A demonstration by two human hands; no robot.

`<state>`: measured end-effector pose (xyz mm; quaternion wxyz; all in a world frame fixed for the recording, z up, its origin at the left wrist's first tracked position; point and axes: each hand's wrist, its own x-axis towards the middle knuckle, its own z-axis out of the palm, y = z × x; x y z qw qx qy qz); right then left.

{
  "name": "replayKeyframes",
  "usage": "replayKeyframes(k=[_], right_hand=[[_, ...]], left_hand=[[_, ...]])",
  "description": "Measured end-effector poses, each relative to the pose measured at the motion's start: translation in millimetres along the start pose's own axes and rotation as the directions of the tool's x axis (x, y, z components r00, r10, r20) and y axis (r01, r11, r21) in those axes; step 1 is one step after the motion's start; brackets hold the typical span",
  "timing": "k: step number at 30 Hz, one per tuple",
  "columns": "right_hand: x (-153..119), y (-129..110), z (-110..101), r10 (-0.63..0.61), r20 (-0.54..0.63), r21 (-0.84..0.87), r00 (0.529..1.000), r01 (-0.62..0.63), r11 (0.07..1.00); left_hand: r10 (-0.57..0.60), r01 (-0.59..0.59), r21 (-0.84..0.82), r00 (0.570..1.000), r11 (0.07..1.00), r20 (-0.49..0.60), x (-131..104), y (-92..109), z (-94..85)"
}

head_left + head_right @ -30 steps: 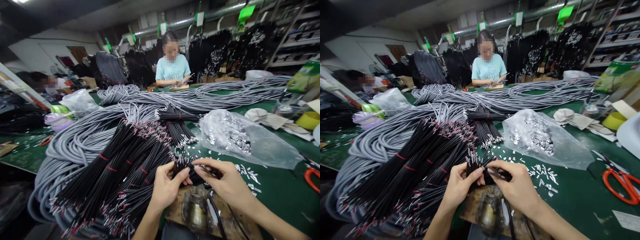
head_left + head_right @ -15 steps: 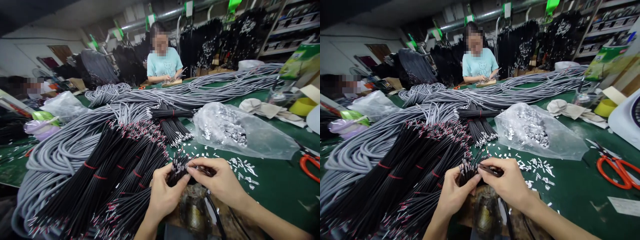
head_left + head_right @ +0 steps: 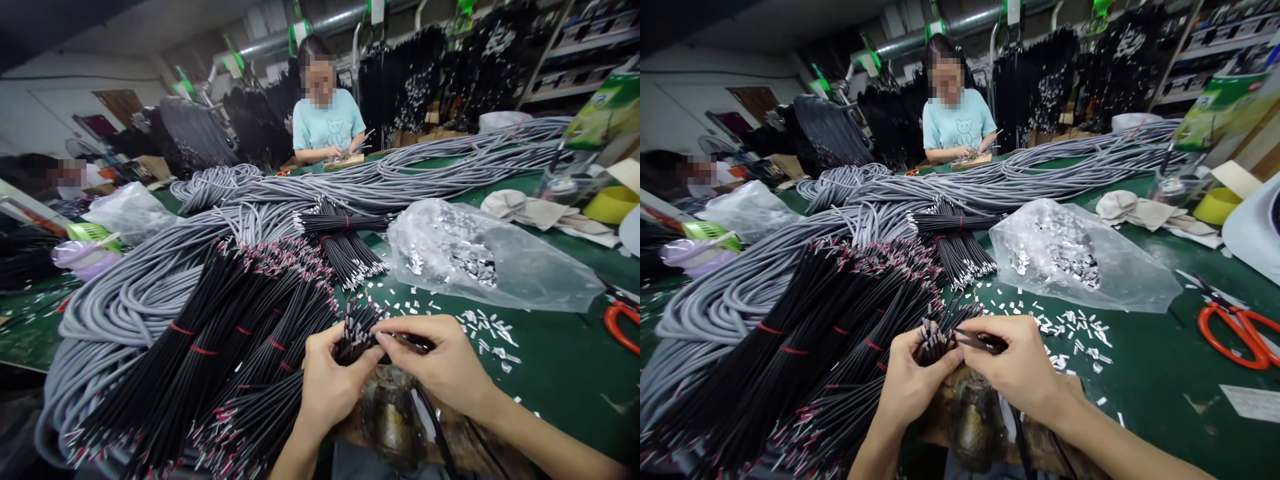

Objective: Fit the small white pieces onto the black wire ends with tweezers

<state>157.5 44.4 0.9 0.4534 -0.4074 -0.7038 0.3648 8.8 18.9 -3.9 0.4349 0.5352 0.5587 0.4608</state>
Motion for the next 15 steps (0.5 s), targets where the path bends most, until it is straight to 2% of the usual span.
replayKeyframes(k=[4,9,15], right_hand=[[-1.0,2.2,-0.8,0.015,0.025,0.022,1.000,-0.016,1.000],[-0.8,3.3,0.2,0.022,0.013,0.000,1.000,-0.022,1.000],[0.6,1.4,0.5,0.016,0.006,0.006,1.000,-0.016,1.000]], left_hand=[[-0.054,0.054,-0.025,0.998,0.998,-0.024,-1.4,-3.2,-0.2],[-0.045,0.045,-0.032,0.999,0.998,0.005,-4.1,-0.7,-1.5],[-0.030,0.030,-0.006,0.999,1.000,-0.018,-3.1,3.0,0.5]])
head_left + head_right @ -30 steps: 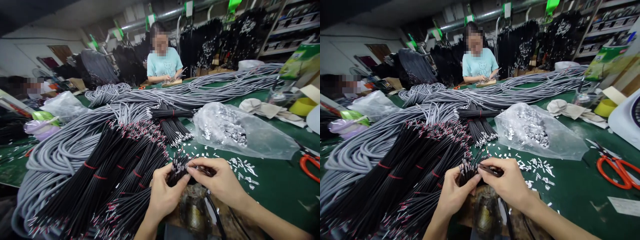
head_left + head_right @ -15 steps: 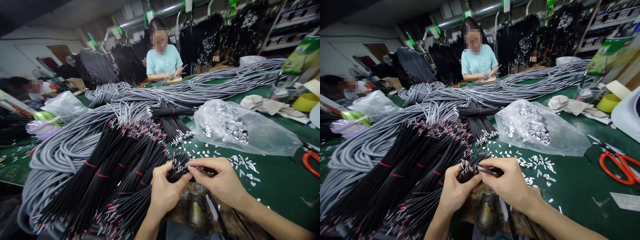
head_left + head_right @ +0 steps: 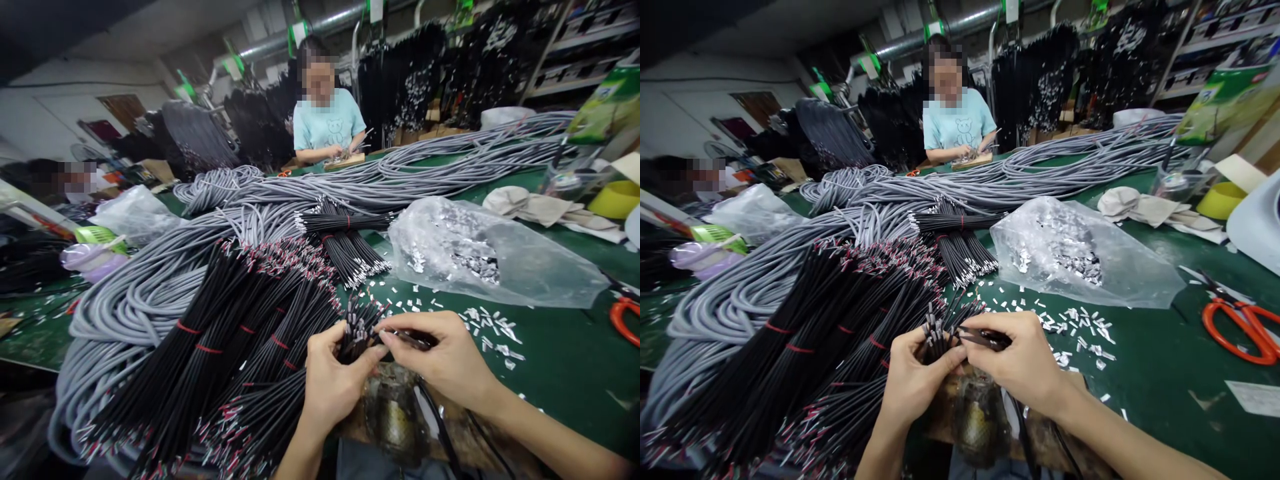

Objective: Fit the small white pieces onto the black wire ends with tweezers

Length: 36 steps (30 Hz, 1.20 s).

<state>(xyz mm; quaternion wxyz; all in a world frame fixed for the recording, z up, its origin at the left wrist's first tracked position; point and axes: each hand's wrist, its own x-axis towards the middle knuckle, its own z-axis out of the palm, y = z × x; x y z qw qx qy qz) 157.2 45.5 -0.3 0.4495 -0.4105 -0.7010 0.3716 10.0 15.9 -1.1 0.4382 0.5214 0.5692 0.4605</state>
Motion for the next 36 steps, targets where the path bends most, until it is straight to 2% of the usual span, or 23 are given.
replayKeyframes(k=[4,16,19,24,30,36], right_hand=[[-0.5,1.1,-1.3,-0.013,0.008,0.006,1.000,0.013,1.000],[-1.9,5.3,-1.9,0.007,0.063,-0.035,0.998,-0.004,0.999],[-0.6,2.6,-2.5,0.004,0.040,-0.090,0.999,0.000,0.996],[0.2,-0.2,-5.1,-0.072,0.004,-0.199,0.997,0.071,0.977],[-1.3,4.1,-6.0,-0.063,0.067,-0.162,0.996,0.073,0.984],[0.1,1.9,-5.2,-0.073,0.104,-0.121,0.992,0.086,0.989]], left_hand=[[-0.003,0.003,0.021,1.000,1.000,-0.007,-0.1,-3.3,0.2],[0.038,-0.034,-0.039,0.995,0.999,0.093,-0.3,-4.9,-4.3],[0.049,-0.045,-0.059,0.997,0.997,0.061,0.3,-4.7,-3.9],[0.053,-0.056,-0.055,0.998,0.997,-0.043,-0.8,-3.1,-2.8],[0.047,-0.051,-0.044,0.995,0.998,-0.093,-1.6,-2.2,-1.9],[0.058,-0.061,-0.038,0.995,0.997,-0.082,-2.3,-1.0,-2.4]])
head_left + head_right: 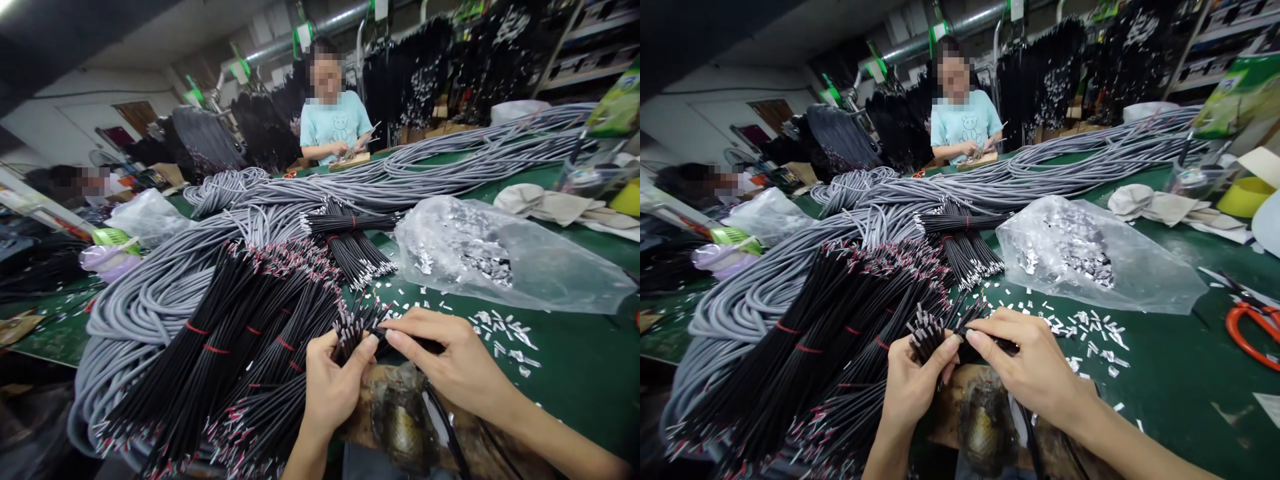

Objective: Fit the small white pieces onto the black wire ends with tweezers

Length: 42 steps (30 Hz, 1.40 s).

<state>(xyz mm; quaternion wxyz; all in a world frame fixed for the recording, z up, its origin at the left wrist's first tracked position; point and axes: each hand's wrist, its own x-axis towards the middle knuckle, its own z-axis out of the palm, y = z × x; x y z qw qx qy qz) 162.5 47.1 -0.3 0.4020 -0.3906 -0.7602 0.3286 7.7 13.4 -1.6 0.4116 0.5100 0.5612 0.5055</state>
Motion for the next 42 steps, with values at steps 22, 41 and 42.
replayKeyframes(k=[22,41,42], right_hand=[[-1,9,-2,0.108,-0.046,0.033,0.993,-0.107,0.994],[-1,-7,1,0.153,0.036,0.096,0.988,-0.155,0.983],[-1,-6,1,0.147,0.045,0.096,0.988,-0.150,0.984]], left_hand=[[-0.039,0.043,-0.054,0.996,0.998,0.076,2,-9,-3.7],[-0.051,0.055,0.042,0.996,0.998,-0.078,-3,2,8.0],[-0.050,0.052,0.046,0.997,0.998,-0.050,-2,1,6.5]])
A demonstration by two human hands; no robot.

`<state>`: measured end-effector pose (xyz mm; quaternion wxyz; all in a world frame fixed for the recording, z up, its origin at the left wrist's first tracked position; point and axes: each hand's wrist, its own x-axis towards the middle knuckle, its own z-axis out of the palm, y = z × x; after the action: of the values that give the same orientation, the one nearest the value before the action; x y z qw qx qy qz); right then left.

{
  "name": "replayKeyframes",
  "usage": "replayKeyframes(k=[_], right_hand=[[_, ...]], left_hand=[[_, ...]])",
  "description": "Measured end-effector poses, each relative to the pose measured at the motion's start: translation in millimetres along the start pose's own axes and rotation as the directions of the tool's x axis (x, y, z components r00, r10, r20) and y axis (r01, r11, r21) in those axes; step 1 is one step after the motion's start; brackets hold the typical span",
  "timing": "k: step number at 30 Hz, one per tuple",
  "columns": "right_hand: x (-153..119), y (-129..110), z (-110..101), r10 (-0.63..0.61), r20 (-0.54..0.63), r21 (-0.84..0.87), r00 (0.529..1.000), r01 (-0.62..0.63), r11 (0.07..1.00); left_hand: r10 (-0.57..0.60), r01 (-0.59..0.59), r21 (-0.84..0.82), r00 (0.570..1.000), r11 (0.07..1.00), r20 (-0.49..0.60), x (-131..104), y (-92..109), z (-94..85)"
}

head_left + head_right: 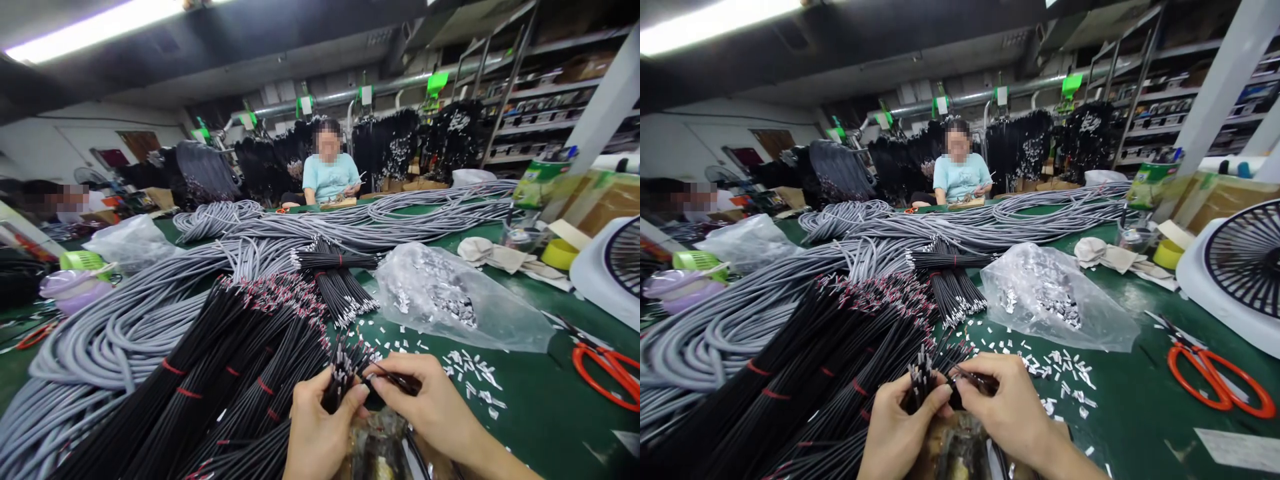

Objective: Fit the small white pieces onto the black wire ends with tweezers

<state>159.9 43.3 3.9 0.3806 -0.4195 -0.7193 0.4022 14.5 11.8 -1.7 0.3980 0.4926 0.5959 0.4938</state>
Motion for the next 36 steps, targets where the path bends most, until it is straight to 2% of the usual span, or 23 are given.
replayKeyframes(k=[4,6,8,11,14,17,20,24,32,36], right_hand=[[0,3,-2,-0.042,0.029,-0.033,0.999,0.043,0.999],[0,5,-2,-0.090,0.040,-0.049,0.995,0.092,0.995],[-1,7,-2,-0.154,0.032,-0.066,0.988,0.156,0.986],[0,10,-2,-0.251,-0.047,-0.126,0.967,0.243,0.962],[3,11,-6,-0.293,-0.183,-0.218,0.938,0.252,0.943],[5,11,-10,-0.283,-0.249,-0.248,0.926,0.221,0.943],[3,12,-9,-0.249,-0.218,-0.223,0.944,0.200,0.954],[-1,13,-2,-0.184,-0.177,-0.191,0.967,0.150,0.970],[0,14,5,-0.086,-0.128,-0.043,0.988,0.082,0.996],[1,14,7,-0.062,-0.130,0.036,0.990,0.067,0.997]], left_hand=[[0.012,-0.014,0.012,0.988,1.000,0.153,3,-6,-6.7],[0.005,-0.007,0.013,0.987,1.000,0.160,2,-10,-8.7],[-0.005,0.004,0.009,0.993,1.000,0.122,0,-13,-9.2],[-0.005,0.005,0.003,0.994,1.000,0.106,-3,-15,-9.1],[-0.047,0.053,-0.022,0.978,0.998,0.204,1,-12,-10.3],[0.005,0.016,-0.098,0.976,0.995,0.218,9,-10,-12.5],[0.066,-0.050,-0.109,0.987,0.993,0.147,13,-9,-12.9],[0.067,-0.052,-0.104,0.988,0.993,0.140,12,-9,-10.0],[0.070,-0.076,0.040,0.988,0.996,0.141,9,-11,-7.9],[0.130,-0.151,0.116,0.977,0.982,0.172,7,-7,-6.5]])
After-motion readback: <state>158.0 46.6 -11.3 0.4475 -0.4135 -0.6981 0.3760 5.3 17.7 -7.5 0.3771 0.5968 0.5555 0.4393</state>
